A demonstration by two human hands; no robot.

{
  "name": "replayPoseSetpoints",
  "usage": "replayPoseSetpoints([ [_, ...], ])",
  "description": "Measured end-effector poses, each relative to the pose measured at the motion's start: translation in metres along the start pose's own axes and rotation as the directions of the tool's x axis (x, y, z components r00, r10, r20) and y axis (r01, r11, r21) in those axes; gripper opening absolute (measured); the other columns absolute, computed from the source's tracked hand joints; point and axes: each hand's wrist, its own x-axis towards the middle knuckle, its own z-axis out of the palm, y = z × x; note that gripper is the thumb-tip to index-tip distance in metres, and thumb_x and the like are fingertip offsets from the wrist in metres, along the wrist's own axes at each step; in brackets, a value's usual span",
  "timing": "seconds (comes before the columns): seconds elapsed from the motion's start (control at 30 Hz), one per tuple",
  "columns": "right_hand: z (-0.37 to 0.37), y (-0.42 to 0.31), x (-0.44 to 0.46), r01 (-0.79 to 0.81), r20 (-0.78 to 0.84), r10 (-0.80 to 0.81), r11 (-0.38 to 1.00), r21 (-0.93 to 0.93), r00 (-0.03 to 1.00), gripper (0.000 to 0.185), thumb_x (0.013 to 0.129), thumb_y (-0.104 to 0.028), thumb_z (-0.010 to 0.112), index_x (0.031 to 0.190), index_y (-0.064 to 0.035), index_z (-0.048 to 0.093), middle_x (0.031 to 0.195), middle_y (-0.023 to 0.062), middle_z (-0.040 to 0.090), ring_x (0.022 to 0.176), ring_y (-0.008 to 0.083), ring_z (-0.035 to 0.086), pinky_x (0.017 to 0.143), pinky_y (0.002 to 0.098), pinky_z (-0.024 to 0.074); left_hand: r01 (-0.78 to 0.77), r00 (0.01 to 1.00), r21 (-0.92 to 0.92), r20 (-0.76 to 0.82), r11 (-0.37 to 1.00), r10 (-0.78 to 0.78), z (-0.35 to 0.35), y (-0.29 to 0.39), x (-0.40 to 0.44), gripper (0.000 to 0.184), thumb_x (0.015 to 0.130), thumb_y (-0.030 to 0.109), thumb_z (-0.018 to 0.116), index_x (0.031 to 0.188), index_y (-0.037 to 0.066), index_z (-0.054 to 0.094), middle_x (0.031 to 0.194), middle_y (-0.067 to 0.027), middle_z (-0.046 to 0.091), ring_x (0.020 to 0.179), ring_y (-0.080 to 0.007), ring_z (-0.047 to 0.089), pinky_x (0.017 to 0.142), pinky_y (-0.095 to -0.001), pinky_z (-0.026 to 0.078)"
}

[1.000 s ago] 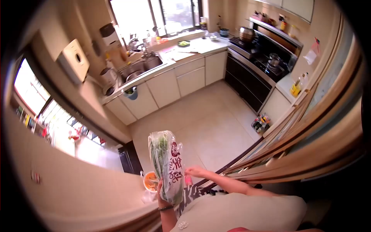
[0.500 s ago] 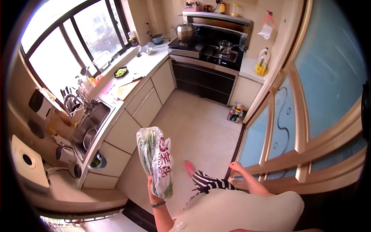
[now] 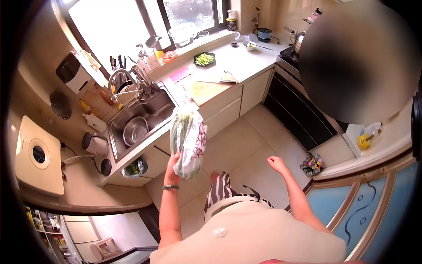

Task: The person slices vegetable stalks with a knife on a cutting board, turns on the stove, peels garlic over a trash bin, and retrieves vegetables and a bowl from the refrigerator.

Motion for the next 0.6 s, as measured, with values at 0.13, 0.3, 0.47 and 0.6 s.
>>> replayPoseSetpoints([
  [0.13,-0.023,-0.062,0.095,-0.091,0.051,0.084,0.984,0.154,0.995,0.028,0.09,-0.029,0.06,0.102,-0.0057,0.07,0.085,0.0084,0.072,0.076,0.0169,0.069,0.074,0.0322,0.0537,-0.027,0.992,0.061,-0.124,0.998,0.034,-0.052,0.056,0.136,0.045,0.094,0.025,0.056,0.13,-0.001,0.049,0.116,-0.0116,0.065,0.103,-0.0224,0.064,0.091,-0.0355,0.052],
  [0.3,-0.018,-0.034,0.179,-0.249,0.004,0.253,0.949,0.192,0.967,0.027,0.089,-0.028,0.058,0.098,-0.0052,0.07,0.079,0.0071,0.071,0.071,0.0146,0.069,0.072,0.0319,0.0539,-0.064,0.992,0.19,-0.093,0.98,0.083,-0.128,0.119,0.341,0.045,0.094,0.029,0.054,0.126,-0.003,0.053,0.117,-0.013,0.065,0.105,-0.0238,0.063,0.093,-0.0376,0.05],
  [0.47,-0.008,0.008,0.181,-0.603,0.128,0.589,0.773,0.199,0.798,0.026,0.088,-0.027,0.057,0.094,-0.0044,0.069,0.08,0.0043,0.07,0.066,0.0129,0.067,0.064,0.0317,0.0536,0.123,0.988,0.285,-0.125,0.951,-0.09,-0.157,0.163,0.496,0.034,0.095,0.026,0.054,0.119,0.002,0.059,0.107,-0.0075,0.068,0.097,-0.0197,0.065,0.088,-0.0341,0.05],
  [0.6,0.0,0.008,0.168,-0.718,0.119,0.708,0.679,0.156,0.696,0.027,0.088,-0.029,0.056,0.095,-0.0061,0.069,0.076,0.0061,0.069,0.066,0.0154,0.067,0.065,0.0331,0.0536,0.181,0.983,0.475,-0.093,0.861,-0.155,-0.187,0.179,0.58,0.05,0.094,0.023,0.057,0.138,0.002,0.044,0.124,-0.0125,0.059,0.109,-0.0274,0.059,0.091,-0.0416,0.049],
])
